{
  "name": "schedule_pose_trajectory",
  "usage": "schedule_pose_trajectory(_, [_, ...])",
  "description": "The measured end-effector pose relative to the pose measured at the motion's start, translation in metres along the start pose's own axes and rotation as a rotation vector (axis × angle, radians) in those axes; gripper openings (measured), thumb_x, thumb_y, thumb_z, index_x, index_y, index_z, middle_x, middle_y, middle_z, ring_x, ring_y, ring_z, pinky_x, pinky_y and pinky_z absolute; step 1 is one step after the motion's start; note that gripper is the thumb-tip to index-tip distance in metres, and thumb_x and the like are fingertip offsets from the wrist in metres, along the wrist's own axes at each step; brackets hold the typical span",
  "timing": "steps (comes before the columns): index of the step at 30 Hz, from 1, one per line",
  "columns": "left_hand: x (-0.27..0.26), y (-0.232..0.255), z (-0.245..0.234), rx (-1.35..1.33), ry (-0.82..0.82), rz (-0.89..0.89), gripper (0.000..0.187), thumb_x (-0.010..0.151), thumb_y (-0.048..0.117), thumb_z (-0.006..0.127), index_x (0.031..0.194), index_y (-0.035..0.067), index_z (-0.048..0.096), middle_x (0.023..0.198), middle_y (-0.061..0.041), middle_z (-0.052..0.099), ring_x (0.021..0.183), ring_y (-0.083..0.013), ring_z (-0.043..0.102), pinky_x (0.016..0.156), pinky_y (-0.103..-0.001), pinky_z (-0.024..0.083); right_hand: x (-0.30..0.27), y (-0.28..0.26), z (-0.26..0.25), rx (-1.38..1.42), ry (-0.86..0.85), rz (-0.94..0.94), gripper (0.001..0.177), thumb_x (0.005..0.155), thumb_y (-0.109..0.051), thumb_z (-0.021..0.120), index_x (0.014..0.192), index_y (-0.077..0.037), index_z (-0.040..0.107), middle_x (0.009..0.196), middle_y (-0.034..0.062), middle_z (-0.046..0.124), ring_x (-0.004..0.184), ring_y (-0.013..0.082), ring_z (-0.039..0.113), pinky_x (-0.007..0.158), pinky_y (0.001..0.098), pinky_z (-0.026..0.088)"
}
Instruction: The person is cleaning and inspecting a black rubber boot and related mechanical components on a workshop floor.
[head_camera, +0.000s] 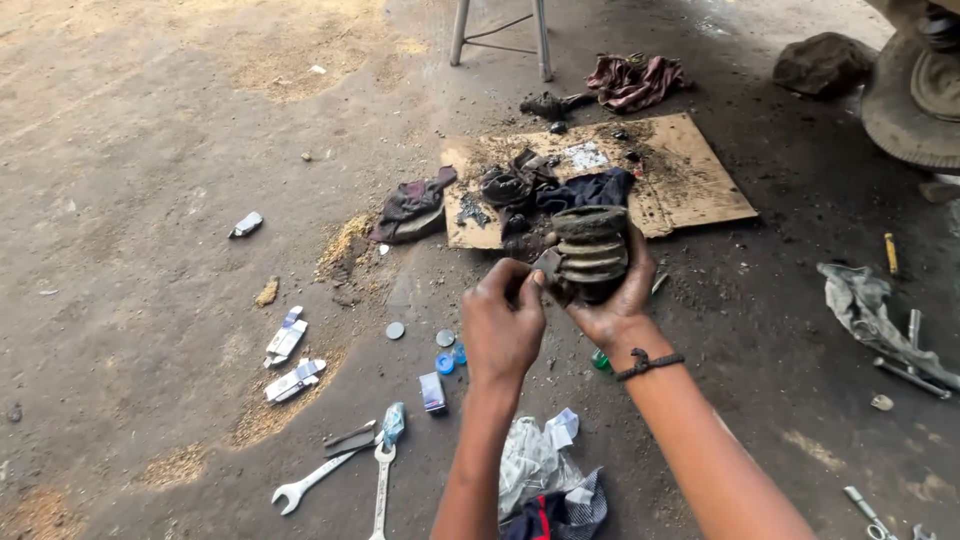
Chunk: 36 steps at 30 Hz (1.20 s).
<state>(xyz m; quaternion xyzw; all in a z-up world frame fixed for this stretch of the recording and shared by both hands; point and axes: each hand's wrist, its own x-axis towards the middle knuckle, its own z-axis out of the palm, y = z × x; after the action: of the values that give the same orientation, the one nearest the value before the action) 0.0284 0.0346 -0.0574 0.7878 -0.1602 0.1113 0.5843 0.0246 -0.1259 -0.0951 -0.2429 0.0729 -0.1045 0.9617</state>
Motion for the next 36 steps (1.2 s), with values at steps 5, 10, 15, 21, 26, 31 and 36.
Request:
schedule_pose_trajectory(5, [0.000, -0.015, 0.001, -0.025, -0.032, -0.140, 0.022, 0.088, 0.019, 0.068, 0.090, -0.002, 0.075, 0.079, -0.019, 0.076, 0.068, -0.0285, 0.075, 0.069, -0.039, 0.056, 0.016, 0.018, -0.016, -0.003, -0.002, -0.086, 0.061, 0.100, -0.056, 0.053, 0.128, -0.002, 0.065, 0.107, 0.0172, 0.072, 0.092, 0.0306, 0.070, 0.081, 0.0460, 0.060])
schedule_pose_trajectory(10, [0.004, -0.015, -0.008, 0.000, -0.059, -0.267, 0.026, 0.087, 0.024, 0.070, 0.090, -0.002, 0.075, 0.080, -0.020, 0.076, 0.069, -0.0298, 0.075, 0.071, -0.040, 0.057, 0.020, 0.023, -0.028, -0.113, 0.075, -0.136, 0.057, 0.102, -0.054, 0.051, 0.129, -0.005, 0.064, 0.109, 0.0149, 0.073, 0.095, 0.0313, 0.070, 0.085, 0.0450, 0.060])
schedule_pose_trajectory(15, [0.004, -0.011, -0.022, 0.116, -0.040, -0.203, 0.025, 0.088, 0.025, 0.071, 0.091, 0.002, 0.078, 0.078, -0.022, 0.074, 0.070, -0.0345, 0.074, 0.070, -0.044, 0.056, 0.017, 0.023, -0.025, 0.008, 0.078, 0.044, 0.055, 0.096, -0.044, 0.045, 0.126, -0.002, 0.063, 0.108, 0.0167, 0.071, 0.098, 0.0304, 0.071, 0.087, 0.0464, 0.060])
schedule_pose_trajectory(21, [0.003, -0.028, -0.012, 0.056, -0.156, -0.163, 0.025, 0.086, 0.027, 0.071, 0.090, 0.003, 0.077, 0.079, -0.020, 0.076, 0.072, -0.0311, 0.078, 0.073, -0.041, 0.059, 0.024, 0.019, -0.041, -0.010, 0.017, 0.035, 0.058, 0.095, -0.042, 0.040, 0.125, 0.001, 0.064, 0.105, 0.0180, 0.071, 0.092, 0.0311, 0.071, 0.081, 0.0446, 0.060])
schedule_pose_trajectory(26, [-0.002, -0.019, -0.010, 0.237, -0.137, -0.177, 0.025, 0.086, 0.028, 0.074, 0.089, 0.004, 0.080, 0.082, -0.021, 0.075, 0.074, -0.0349, 0.074, 0.071, -0.045, 0.057, 0.035, 0.021, -0.059, -0.096, 0.016, -0.076, 0.055, 0.100, -0.040, 0.041, 0.126, 0.003, 0.064, 0.105, 0.0189, 0.071, 0.090, 0.0307, 0.072, 0.078, 0.0435, 0.062])
schedule_pose_trajectory(31, [0.004, -0.018, -0.018, 0.186, -0.150, -0.232, 0.025, 0.088, 0.029, 0.073, 0.093, 0.005, 0.079, 0.082, -0.019, 0.077, 0.068, -0.0298, 0.076, 0.068, -0.043, 0.059, 0.030, 0.022, -0.057, -0.030, 0.101, -0.150, 0.052, 0.104, -0.040, 0.043, 0.128, 0.001, 0.063, 0.107, 0.0177, 0.071, 0.092, 0.0284, 0.073, 0.080, 0.0418, 0.064])
schedule_pose_trajectory(36, [0.004, -0.037, -0.005, 0.111, -0.200, -0.139, 0.024, 0.091, 0.028, 0.071, 0.090, 0.006, 0.080, 0.084, -0.016, 0.078, 0.068, -0.0252, 0.078, 0.067, -0.038, 0.061, 0.027, 0.024, -0.050, -0.056, 0.071, -0.041, 0.059, 0.098, -0.046, 0.041, 0.128, 0.001, 0.061, 0.102, 0.0185, 0.072, 0.088, 0.0296, 0.072, 0.074, 0.0423, 0.065])
